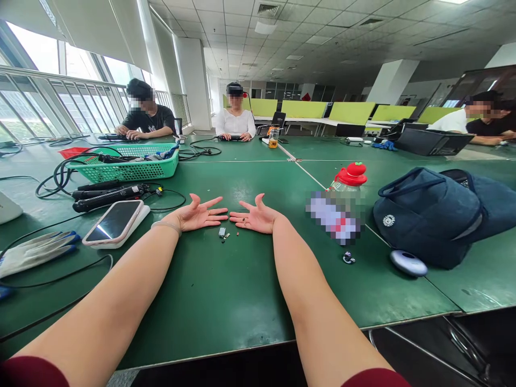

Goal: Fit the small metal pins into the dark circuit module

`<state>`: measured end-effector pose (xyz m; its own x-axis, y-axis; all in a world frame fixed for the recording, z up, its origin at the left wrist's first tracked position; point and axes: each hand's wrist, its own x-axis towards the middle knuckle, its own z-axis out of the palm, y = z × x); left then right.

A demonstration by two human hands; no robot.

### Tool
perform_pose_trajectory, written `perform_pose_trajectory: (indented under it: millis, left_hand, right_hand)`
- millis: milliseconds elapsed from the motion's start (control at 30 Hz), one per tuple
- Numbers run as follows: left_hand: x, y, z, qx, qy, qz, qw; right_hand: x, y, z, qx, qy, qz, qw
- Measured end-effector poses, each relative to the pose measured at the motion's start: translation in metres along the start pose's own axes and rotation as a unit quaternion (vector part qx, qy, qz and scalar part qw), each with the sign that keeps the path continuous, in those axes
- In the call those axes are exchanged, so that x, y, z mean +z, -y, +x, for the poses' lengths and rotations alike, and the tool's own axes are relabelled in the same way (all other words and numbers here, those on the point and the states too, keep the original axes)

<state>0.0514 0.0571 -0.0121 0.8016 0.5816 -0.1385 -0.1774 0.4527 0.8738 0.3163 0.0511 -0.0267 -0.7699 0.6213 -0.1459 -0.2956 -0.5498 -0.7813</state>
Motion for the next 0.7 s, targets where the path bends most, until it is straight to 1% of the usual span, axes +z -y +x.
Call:
perform_pose_trajectory:
  millis: [233,467,700]
  left_hand:
    - [-0.0003,-0.0022,0.0008,-0.01,0.003,0.025,1.0]
    - [-0.0031,-0.0019,-0.0004,-0.007,0.021,0.032,0.999]
    - [-0.0006,-0.0026,-0.0005,-0.01,0.012,0.035,0.999]
  right_hand:
    - [-0.0026,-0.0001,-0.0004,-0.003,0.011,0.0,1.0]
    - [-0.0031,0.0007,0.0006,0.004,0.024,0.003,1.0]
    - [0.0004,0.0003,-0.0021,-0.007,0.041,-0.017,0.999]
